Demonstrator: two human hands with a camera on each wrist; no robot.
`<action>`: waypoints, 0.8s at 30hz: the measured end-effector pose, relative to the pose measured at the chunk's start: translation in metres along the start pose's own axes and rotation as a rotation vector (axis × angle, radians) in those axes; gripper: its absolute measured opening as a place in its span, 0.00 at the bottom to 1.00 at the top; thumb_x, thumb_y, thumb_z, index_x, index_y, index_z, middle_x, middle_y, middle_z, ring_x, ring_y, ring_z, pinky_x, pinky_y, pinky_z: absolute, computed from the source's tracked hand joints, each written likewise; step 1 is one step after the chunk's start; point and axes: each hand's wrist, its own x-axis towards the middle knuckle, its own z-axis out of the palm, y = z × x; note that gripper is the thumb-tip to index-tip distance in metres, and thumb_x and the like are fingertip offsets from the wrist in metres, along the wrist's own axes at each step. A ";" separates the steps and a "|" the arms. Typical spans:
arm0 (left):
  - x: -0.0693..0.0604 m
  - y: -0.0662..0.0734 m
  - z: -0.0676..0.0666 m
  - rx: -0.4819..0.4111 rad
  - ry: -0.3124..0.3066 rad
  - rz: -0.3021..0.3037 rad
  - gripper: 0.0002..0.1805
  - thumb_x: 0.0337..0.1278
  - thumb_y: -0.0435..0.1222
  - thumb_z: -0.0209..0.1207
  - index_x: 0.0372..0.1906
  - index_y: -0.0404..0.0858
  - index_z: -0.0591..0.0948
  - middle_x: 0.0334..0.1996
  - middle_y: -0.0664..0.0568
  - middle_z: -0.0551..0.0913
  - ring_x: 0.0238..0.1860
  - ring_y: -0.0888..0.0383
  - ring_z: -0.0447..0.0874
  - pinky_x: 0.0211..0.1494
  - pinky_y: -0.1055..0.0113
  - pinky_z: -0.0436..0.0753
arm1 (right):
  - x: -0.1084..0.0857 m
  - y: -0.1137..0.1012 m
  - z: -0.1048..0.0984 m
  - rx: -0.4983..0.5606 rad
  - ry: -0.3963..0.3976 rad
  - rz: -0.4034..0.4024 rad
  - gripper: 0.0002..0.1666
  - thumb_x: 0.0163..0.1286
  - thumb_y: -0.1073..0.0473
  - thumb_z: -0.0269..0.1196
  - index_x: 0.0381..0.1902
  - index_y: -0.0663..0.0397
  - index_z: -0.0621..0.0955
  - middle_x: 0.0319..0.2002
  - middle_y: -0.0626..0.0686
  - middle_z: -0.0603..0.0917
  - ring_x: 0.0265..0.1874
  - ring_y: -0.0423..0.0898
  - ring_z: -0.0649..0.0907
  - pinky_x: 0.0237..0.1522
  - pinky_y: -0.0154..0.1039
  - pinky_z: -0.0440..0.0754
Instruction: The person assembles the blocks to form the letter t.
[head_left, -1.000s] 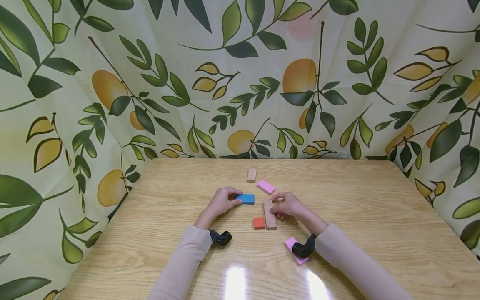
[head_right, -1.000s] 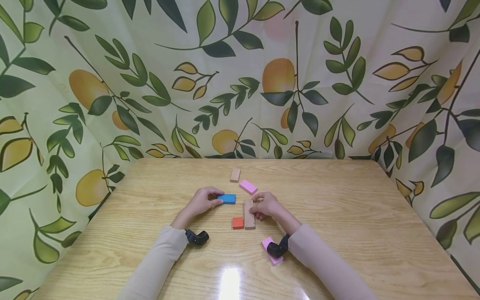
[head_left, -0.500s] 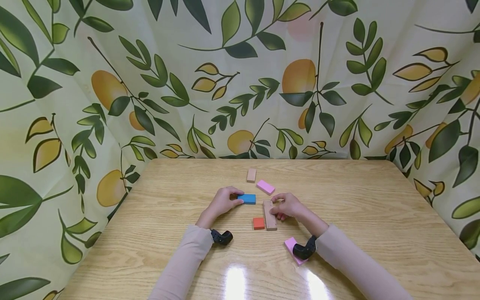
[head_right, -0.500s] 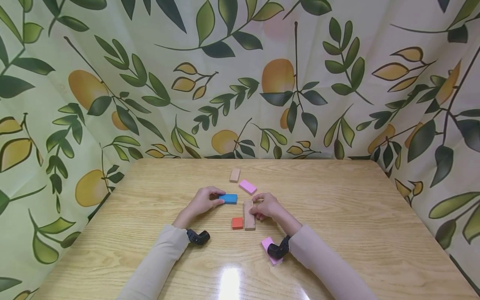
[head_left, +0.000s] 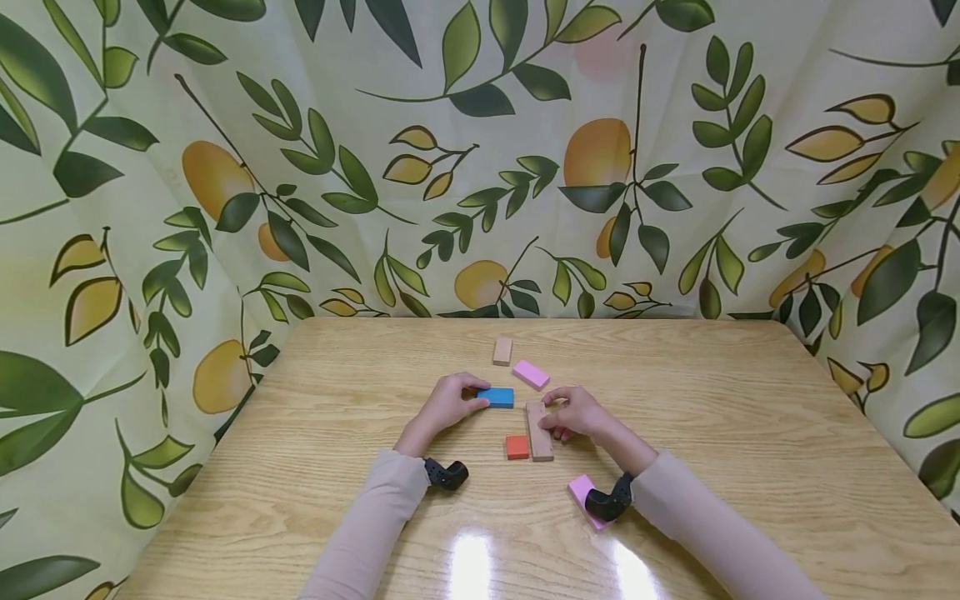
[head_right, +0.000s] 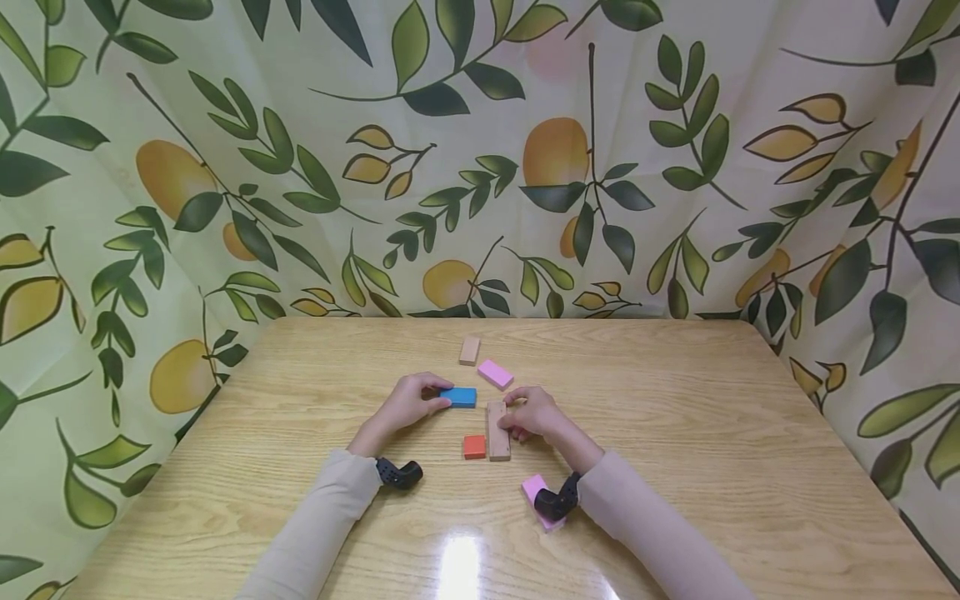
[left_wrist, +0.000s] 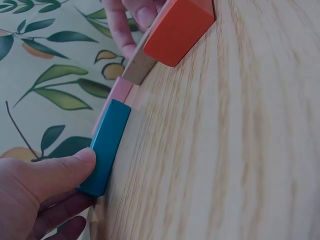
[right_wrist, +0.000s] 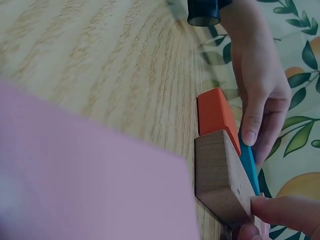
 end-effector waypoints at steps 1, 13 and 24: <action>0.000 0.000 0.000 -0.001 0.001 0.002 0.14 0.57 0.34 0.64 0.49 0.35 0.85 0.49 0.43 0.86 0.53 0.49 0.82 0.61 0.54 0.80 | 0.000 0.000 0.000 -0.001 0.001 0.001 0.24 0.57 0.66 0.68 0.52 0.65 0.76 0.14 0.46 0.76 0.13 0.38 0.74 0.17 0.27 0.74; 0.002 0.004 0.001 0.007 -0.011 0.001 0.15 0.57 0.34 0.64 0.49 0.35 0.85 0.50 0.43 0.85 0.55 0.48 0.81 0.63 0.53 0.78 | 0.001 0.000 0.000 -0.015 0.009 0.006 0.24 0.58 0.65 0.69 0.52 0.63 0.76 0.14 0.46 0.76 0.13 0.38 0.73 0.17 0.27 0.74; 0.003 0.004 0.002 0.013 -0.016 0.009 0.15 0.58 0.35 0.64 0.49 0.35 0.84 0.51 0.43 0.85 0.57 0.47 0.81 0.65 0.53 0.77 | 0.001 0.001 0.002 0.001 0.005 -0.001 0.24 0.58 0.66 0.69 0.51 0.64 0.76 0.13 0.46 0.76 0.12 0.38 0.74 0.17 0.27 0.74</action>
